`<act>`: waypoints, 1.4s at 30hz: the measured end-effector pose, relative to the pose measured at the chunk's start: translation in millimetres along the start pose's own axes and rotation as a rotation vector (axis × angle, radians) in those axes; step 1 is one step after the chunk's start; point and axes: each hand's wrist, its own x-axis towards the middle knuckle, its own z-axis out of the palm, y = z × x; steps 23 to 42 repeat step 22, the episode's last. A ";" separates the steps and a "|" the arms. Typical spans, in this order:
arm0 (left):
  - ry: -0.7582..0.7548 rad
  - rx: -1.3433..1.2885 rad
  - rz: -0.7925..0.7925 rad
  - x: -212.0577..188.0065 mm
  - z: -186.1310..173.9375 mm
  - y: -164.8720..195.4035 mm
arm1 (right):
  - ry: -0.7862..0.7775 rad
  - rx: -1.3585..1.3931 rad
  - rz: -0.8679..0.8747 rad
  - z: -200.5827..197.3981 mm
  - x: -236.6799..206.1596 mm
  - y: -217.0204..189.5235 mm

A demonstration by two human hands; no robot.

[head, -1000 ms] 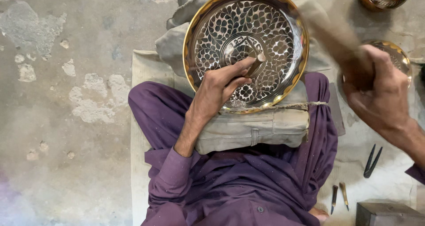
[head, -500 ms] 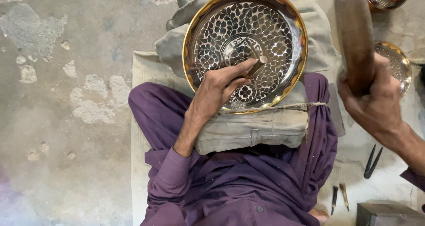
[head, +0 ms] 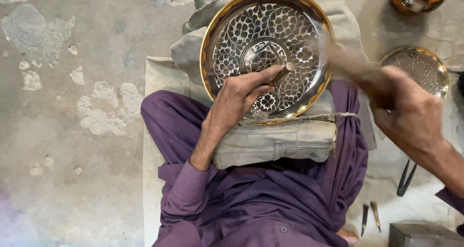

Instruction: The person sits cross-legged on the floor with a decorated metal tray resting on a cloth cushion on their lap. They hold a small punch against the tray's surface with one hand and repeatedly strike it with a wooden mallet held in the other hand, repositioning the punch across the tray's patterned areas, briefly pausing to turn and reposition the tray before resuming hammering.

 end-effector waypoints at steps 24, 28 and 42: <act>-0.015 -0.024 -0.009 13.0 -7.9 9.2 | 0.011 0.090 0.044 -4.7 11.3 12.0; -0.015 -0.024 -0.009 13.0 -7.9 9.2 | 0.011 0.090 0.044 -4.7 11.3 12.0; -0.015 -0.024 -0.009 13.0 -7.9 9.2 | 0.011 0.090 0.044 -4.7 11.3 12.0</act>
